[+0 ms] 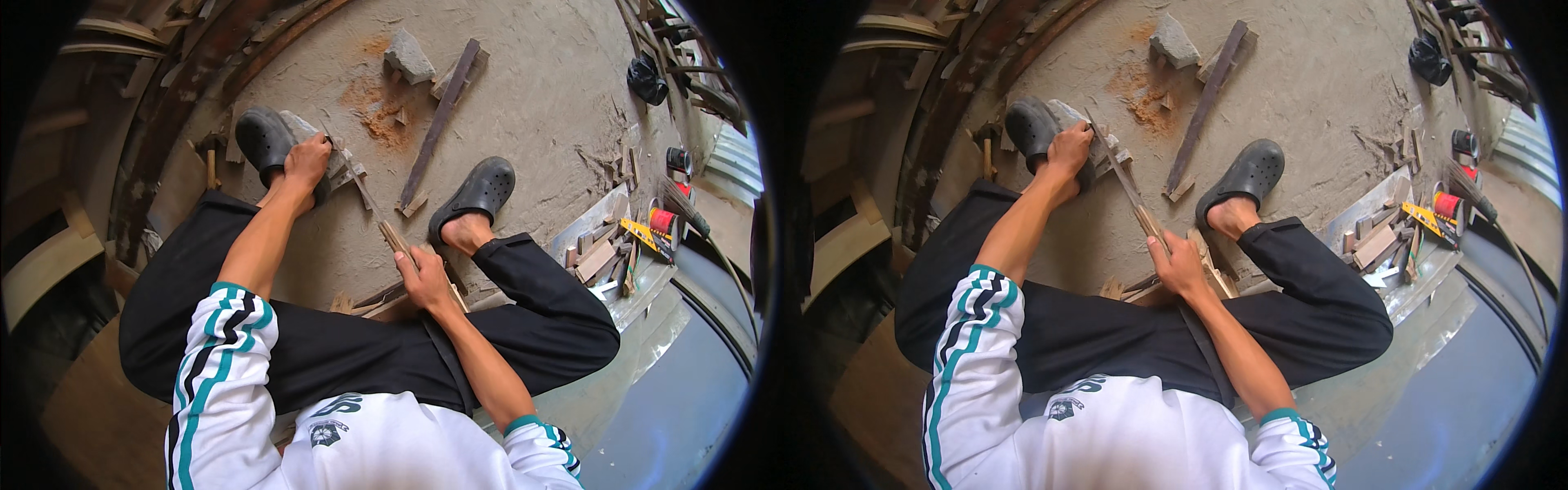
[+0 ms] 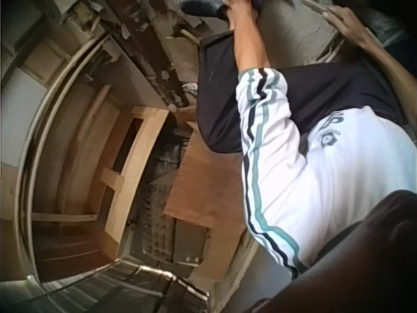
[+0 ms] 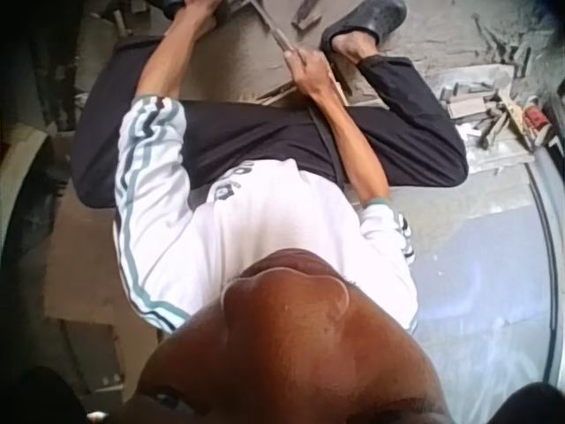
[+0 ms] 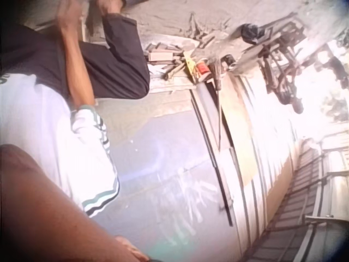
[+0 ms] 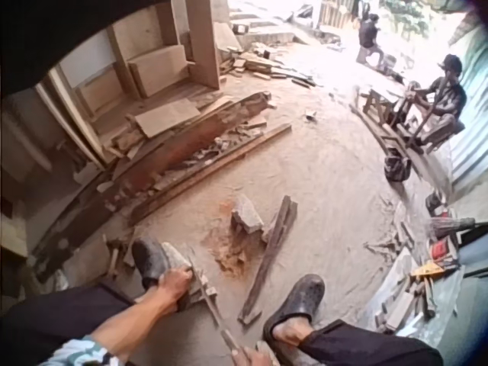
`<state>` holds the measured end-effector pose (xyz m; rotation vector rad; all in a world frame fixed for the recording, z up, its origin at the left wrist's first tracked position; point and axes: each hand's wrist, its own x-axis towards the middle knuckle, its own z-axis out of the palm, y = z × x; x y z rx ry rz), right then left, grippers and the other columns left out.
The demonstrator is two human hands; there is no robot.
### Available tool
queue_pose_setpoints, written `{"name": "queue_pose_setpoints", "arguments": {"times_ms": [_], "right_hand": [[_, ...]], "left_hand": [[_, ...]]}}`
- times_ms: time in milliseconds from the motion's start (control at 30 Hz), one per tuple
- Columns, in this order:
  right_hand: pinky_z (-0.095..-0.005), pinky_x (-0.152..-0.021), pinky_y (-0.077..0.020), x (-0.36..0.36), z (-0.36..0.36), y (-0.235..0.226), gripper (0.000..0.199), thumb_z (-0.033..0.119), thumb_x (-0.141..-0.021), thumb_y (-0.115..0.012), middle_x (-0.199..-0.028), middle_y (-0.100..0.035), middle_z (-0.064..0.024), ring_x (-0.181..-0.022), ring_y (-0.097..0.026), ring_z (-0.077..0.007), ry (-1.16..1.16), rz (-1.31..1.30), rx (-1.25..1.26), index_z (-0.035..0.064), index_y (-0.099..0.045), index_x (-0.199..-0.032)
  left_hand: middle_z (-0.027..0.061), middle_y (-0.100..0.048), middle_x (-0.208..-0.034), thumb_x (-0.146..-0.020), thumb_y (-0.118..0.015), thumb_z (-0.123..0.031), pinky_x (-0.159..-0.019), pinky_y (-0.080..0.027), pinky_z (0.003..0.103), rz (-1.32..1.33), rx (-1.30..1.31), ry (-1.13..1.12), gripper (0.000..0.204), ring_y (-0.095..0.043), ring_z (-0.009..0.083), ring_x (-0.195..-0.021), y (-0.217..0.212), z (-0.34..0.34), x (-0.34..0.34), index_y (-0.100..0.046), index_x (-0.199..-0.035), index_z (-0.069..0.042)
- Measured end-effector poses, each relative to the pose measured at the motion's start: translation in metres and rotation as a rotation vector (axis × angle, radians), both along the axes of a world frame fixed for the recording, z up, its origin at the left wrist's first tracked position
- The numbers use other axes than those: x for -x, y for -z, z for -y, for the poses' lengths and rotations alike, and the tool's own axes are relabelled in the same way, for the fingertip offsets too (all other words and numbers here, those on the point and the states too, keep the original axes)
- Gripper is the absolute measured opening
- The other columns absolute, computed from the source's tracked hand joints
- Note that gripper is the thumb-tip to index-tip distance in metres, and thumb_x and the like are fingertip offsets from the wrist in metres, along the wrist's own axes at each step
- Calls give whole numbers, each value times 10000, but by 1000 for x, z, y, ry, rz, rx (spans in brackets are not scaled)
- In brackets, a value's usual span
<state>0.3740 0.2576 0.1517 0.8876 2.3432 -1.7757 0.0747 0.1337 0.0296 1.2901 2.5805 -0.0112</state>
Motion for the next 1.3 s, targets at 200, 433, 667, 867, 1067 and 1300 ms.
{"name": "queue_pose_setpoints", "arguments": {"times_ms": [200, 433, 667, 867, 1067, 1300], "right_hand": [[-492, -537, -379, 9, -13, -6, 364, 277, -937, -586, -593, -504, -275, -565, -544, -454, -29, 2, -24, -22, -549, -733], [-481, -538, -395, 8, -18, 17, 354, 277, -937, -580, -608, -525, -279, -572, -563, -448, 7, 17, 25, -19, -571, -742], [-429, -534, -400, 14, -16, 2, 381, 251, -941, -579, -594, -535, -225, -521, -530, -351, -5, 15, 46, -40, -534, -700], [-479, -554, -397, 15, -18, 7, 391, 268, -934, -585, -627, -514, -288, -598, -545, -468, 39, 17, 42, -44, -530, -706], [-474, -550, -388, 21, -28, -5, 394, 254, -932, -595, -618, -488, -293, -594, -517, -480, 35, 49, 53, -52, -509, -697], [-447, -543, -392, 13, -17, -9, 386, 251, -938, -589, -627, -502, -285, -542, -527, -414, 2, 16, -7, -48, -516, -705]], "left_hand": [[122, -613, -983, -862, -513, -100, -767, -549, 457, 13, 4, 5, 159, -666, 336, -910, 3, 1, 1, -666, -873, -58], [128, -617, -970, -847, -533, -91, -750, -557, 447, 7, -70, 5, 138, -671, 326, -904, 1, -8, -2, -659, -832, -38], [115, -627, -1021, -891, -513, -128, -783, -541, 473, 30, 38, -12, 172, -664, 354, -932, 2, 0, 3, -671, -935, -77], [113, -627, -1004, -896, -512, -124, -778, -547, 460, -13, 7, 4, 173, -667, 338, -927, 8, 0, 4, -672, -949, -87], [120, -623, -989, -885, -524, -124, -755, -555, 449, 5, -30, 5, 161, -672, 328, -907, 8, 0, 3, -665, -942, -71], [127, -619, -975, -848, -533, -82, -743, -572, 424, -13, -26, 9, 143, -684, 315, -895, 2, -1, -1, -673, -844, -49]]}}
